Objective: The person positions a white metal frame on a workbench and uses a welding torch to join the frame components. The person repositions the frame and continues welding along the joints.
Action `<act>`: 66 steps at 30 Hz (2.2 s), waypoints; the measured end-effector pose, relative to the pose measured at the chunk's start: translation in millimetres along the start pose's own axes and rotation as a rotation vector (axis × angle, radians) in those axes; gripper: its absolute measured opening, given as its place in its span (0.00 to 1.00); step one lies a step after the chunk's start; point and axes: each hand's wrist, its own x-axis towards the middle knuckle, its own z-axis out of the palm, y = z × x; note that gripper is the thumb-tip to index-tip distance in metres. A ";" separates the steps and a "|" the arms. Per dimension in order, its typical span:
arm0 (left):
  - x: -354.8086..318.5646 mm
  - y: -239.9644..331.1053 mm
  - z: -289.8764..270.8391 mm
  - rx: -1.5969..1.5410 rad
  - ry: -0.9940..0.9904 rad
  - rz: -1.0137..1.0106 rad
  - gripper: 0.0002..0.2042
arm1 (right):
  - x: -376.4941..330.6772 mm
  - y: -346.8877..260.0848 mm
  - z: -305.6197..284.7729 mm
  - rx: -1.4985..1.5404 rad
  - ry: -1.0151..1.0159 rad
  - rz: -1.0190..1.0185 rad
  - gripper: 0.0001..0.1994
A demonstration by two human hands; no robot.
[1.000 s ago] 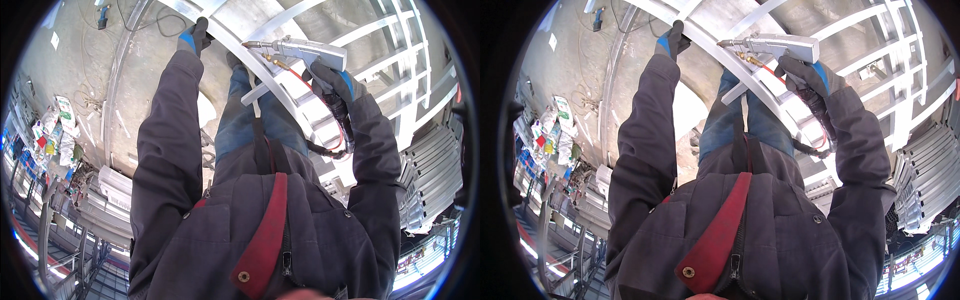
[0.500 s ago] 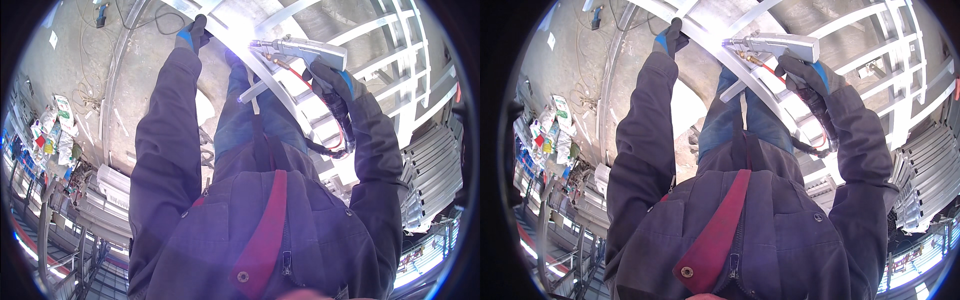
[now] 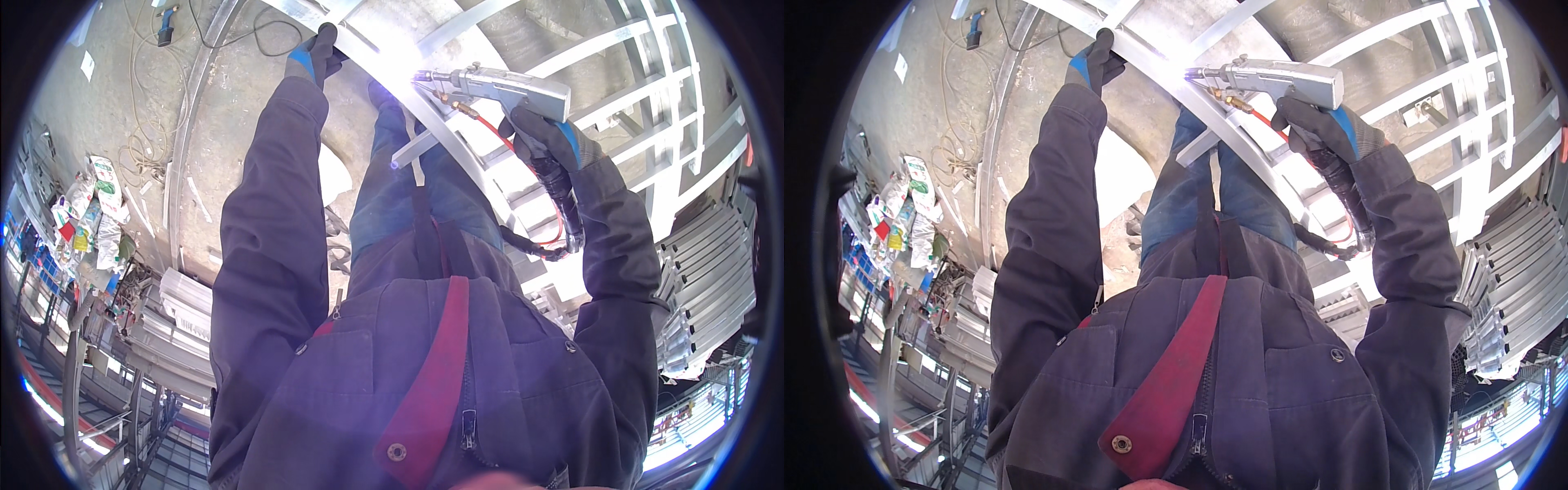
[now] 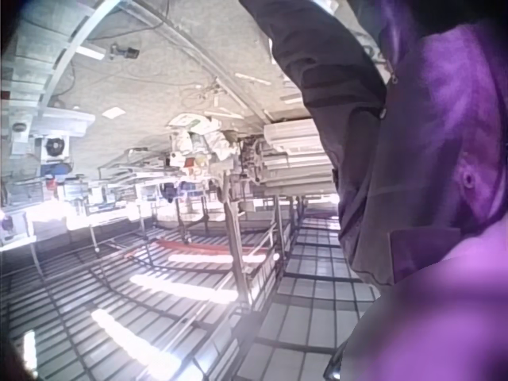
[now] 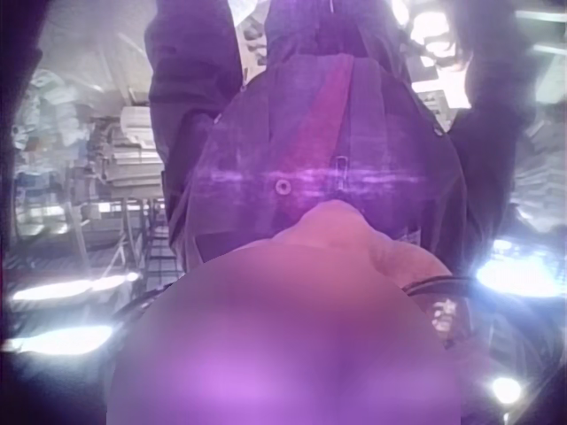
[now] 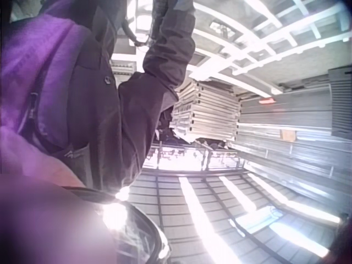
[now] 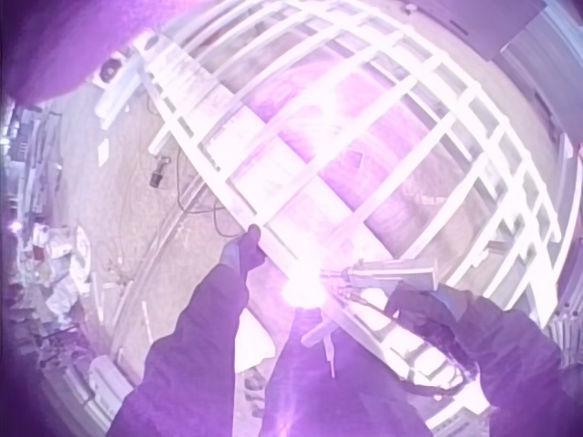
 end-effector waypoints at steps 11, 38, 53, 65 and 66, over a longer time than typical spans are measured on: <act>1.7 -0.1 -0.2 -0.026 -0.024 -0.024 0.35 | -57.1 34.0 -13.0 0.063 -0.005 0.019 0.20; -6.9 5.5 8.8 0.007 -0.007 -0.011 0.33 | -80.8 104.4 -32.4 0.108 0.001 -0.017 0.23; -6.1 5.0 4.8 -0.007 0.004 -0.025 0.33 | -73.3 116.8 -42.4 0.045 -0.014 -0.013 0.17; -10.2 11.9 9.6 0.003 -0.023 -0.030 0.35 | -76.6 127.5 -46.9 0.045 -0.043 0.000 0.16; -9.8 11.8 9.4 0.008 -0.016 -0.034 0.35 | -77.5 127.3 -46.5 0.043 -0.042 0.001 0.16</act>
